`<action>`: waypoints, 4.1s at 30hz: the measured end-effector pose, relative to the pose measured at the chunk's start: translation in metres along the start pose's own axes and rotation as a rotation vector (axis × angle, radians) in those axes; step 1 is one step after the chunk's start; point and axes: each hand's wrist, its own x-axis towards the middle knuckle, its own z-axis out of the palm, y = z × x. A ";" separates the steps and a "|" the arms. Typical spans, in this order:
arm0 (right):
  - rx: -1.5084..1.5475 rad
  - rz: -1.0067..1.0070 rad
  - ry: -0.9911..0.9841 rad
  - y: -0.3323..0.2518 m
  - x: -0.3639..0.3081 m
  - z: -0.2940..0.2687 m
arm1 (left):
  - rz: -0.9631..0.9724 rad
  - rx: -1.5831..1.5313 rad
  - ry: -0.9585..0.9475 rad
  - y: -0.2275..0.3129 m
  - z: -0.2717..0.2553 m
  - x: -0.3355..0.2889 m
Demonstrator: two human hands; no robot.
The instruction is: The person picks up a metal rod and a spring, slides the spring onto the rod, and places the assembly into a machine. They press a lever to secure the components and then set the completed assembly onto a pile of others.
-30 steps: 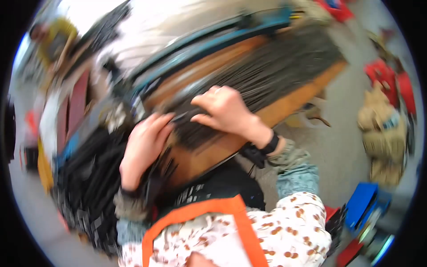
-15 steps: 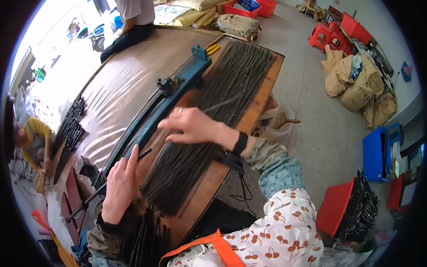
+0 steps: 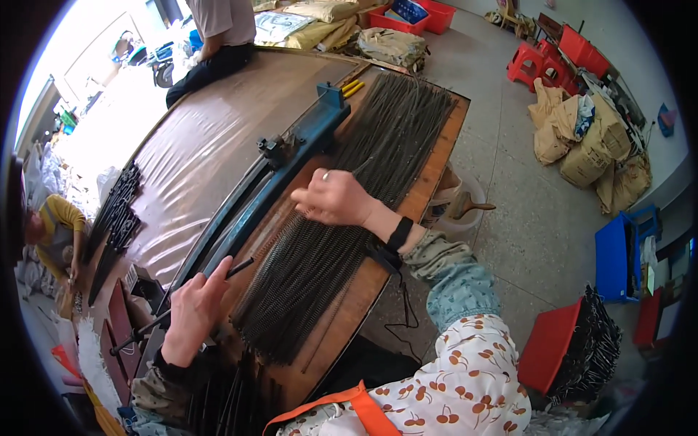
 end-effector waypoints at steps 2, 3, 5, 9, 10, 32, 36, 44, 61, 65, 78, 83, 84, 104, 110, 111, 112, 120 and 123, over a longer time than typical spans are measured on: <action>-0.031 0.050 0.037 0.012 -0.005 0.005 | 0.019 0.042 0.036 0.002 -0.004 -0.003; -0.026 0.091 0.062 0.014 -0.009 0.007 | 0.016 0.047 0.043 -0.002 -0.005 -0.002; 0.034 0.065 -0.002 -0.006 -0.006 0.019 | -0.012 0.091 -0.070 -0.009 -0.008 -0.013; -0.023 0.185 0.042 0.010 -0.004 0.031 | -0.024 -0.078 0.066 -0.006 0.002 -0.021; -0.094 0.251 0.106 0.001 0.003 0.037 | -0.046 -0.065 0.077 -0.014 0.000 -0.026; 0.868 0.391 -0.070 -0.192 0.079 0.085 | -0.311 0.116 0.165 -0.038 -0.068 -0.154; 0.909 0.371 -0.252 -0.182 0.073 0.085 | -0.325 0.277 0.082 -0.049 -0.071 -0.186; 0.770 0.014 -0.054 -0.224 0.090 0.091 | -0.316 0.034 0.083 -0.026 -0.070 -0.169; 0.530 0.264 -0.245 -0.153 0.068 0.144 | -0.507 0.251 0.607 -0.094 -0.131 -0.249; 1.011 0.433 -0.526 -0.192 0.133 0.172 | -0.563 0.337 0.524 -0.101 -0.156 -0.259; 0.715 -0.235 -0.582 -0.269 0.175 0.256 | -0.798 0.183 0.421 -0.103 -0.125 -0.351; 0.860 -0.185 -0.572 -0.273 0.183 0.260 | -0.800 0.149 0.411 -0.112 -0.115 -0.342; 0.879 -0.129 -0.602 -0.265 0.186 0.255 | -0.791 0.146 0.412 -0.115 -0.113 -0.343; 0.257 -0.343 -0.388 -0.156 0.152 0.208 | -0.826 0.135 0.297 -0.130 -0.097 -0.352; -0.088 -0.129 -0.448 -0.014 0.102 0.124 | -0.462 0.031 0.203 -0.149 -0.028 -0.252; -0.084 -0.155 -0.396 0.001 0.096 0.123 | -0.374 -0.048 0.306 -0.151 -0.009 -0.225; -0.104 -0.166 -0.396 0.013 0.091 0.115 | -0.385 -0.021 0.266 -0.154 0.004 -0.195; 0.029 -0.014 -0.397 0.010 0.077 0.129 | -0.468 -0.103 0.262 -0.157 0.020 -0.198; 0.024 0.047 -0.404 0.000 0.076 0.130 | -0.462 -0.060 0.304 -0.153 0.031 -0.199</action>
